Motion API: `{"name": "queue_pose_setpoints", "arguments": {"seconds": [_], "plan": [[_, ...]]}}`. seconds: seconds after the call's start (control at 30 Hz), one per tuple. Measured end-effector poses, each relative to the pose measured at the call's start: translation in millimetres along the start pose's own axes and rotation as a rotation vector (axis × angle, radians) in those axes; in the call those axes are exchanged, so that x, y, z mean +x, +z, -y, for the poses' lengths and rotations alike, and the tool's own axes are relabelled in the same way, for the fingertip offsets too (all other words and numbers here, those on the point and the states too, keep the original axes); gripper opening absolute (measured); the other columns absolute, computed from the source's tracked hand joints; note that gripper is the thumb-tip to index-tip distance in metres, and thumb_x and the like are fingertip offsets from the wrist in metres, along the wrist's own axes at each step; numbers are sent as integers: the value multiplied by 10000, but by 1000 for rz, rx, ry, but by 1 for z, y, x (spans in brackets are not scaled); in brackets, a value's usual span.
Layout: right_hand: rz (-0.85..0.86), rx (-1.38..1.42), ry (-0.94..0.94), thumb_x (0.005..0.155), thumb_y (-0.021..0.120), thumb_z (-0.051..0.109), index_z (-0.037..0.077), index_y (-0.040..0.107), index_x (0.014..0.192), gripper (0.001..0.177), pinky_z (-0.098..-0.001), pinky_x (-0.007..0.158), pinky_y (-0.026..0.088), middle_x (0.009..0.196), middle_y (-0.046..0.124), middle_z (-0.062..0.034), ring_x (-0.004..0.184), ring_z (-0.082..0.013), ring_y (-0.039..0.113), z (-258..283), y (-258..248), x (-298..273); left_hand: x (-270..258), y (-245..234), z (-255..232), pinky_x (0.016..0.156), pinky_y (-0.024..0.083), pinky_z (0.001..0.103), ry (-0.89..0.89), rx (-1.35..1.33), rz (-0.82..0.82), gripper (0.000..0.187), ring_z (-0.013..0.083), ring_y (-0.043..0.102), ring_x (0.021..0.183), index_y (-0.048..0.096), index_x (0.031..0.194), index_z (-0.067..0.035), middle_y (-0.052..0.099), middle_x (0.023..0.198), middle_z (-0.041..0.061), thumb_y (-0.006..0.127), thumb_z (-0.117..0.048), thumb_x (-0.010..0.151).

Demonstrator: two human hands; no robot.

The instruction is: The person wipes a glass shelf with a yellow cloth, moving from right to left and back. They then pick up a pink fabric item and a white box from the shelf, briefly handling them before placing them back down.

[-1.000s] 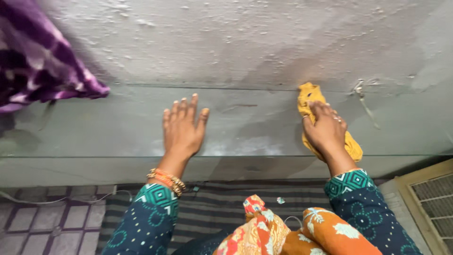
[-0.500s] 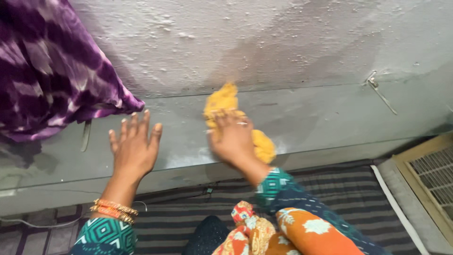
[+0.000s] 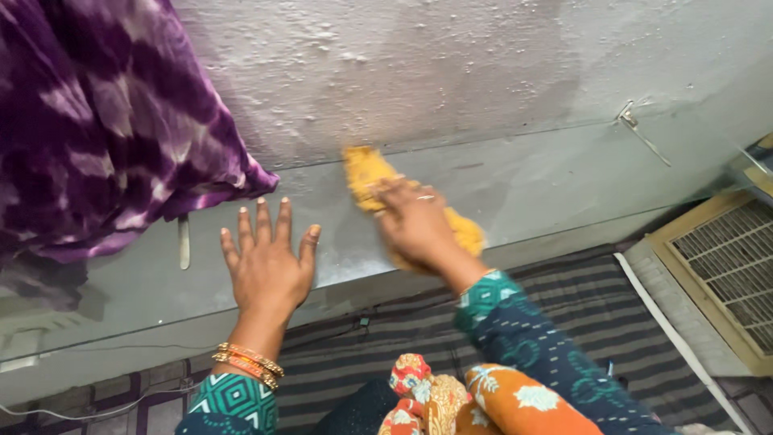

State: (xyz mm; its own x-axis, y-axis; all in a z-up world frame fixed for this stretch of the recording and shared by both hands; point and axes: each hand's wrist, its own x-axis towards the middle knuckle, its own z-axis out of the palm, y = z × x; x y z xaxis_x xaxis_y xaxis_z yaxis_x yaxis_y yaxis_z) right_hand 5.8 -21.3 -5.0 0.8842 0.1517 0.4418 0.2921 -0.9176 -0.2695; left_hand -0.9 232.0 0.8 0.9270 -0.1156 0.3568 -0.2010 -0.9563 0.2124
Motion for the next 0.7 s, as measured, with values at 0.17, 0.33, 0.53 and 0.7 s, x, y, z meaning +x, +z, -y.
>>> {"name": "queue_pose_setpoints", "arguments": {"seconds": [0.17, 0.33, 0.53, 0.7], "plan": [[-91, -80, 342, 936, 559, 346, 194, 619, 1394, 487, -526, 1157, 295, 1525, 535, -76, 1418, -306, 442, -95, -39, -22, -2, -4, -3, 1205, 39, 571, -19, 23, 51, 749, 350, 169, 1520, 352, 1569, -214, 282, 1636, 120, 285, -677, 984], [-146, -233, 566, 934, 513, 360, 190, 609, 1401, 507, -568, 1133, 274, 1525, 529, -67, 1436, -303, 434, -126, -52, -37, 0, -8, -4, 1199, 43, 587, -1, 16, 35, 751, 372, 170, 1515, 365, 1563, -199, 292, 1630, 139, 290, -676, 988], [-115, -300, 500, 929, 546, 399, 176, 586, 1419, 540, -567, 1110, 314, 1512, 525, -105, 1393, -340, 462, -55, -15, -22, -3, -5, -2, 1195, 61, 611, 31, 3, -18, 740, 407, 206, 1508, 415, 1553, -185, 337, 1613, 176, 316, -662, 995], [-119, -234, 132, 891, 559, 346, 139, 594, 1397, 548, -574, 1055, 360, 1443, 581, -111, 1357, -310, 530, 67, 16, -14, -4, 0, 1, 1204, 81, 619, 46, -3, -47, 711, 414, 228, 1516, 438, 1550, -181, 354, 1615, 186, 335, -635, 1013]]}}
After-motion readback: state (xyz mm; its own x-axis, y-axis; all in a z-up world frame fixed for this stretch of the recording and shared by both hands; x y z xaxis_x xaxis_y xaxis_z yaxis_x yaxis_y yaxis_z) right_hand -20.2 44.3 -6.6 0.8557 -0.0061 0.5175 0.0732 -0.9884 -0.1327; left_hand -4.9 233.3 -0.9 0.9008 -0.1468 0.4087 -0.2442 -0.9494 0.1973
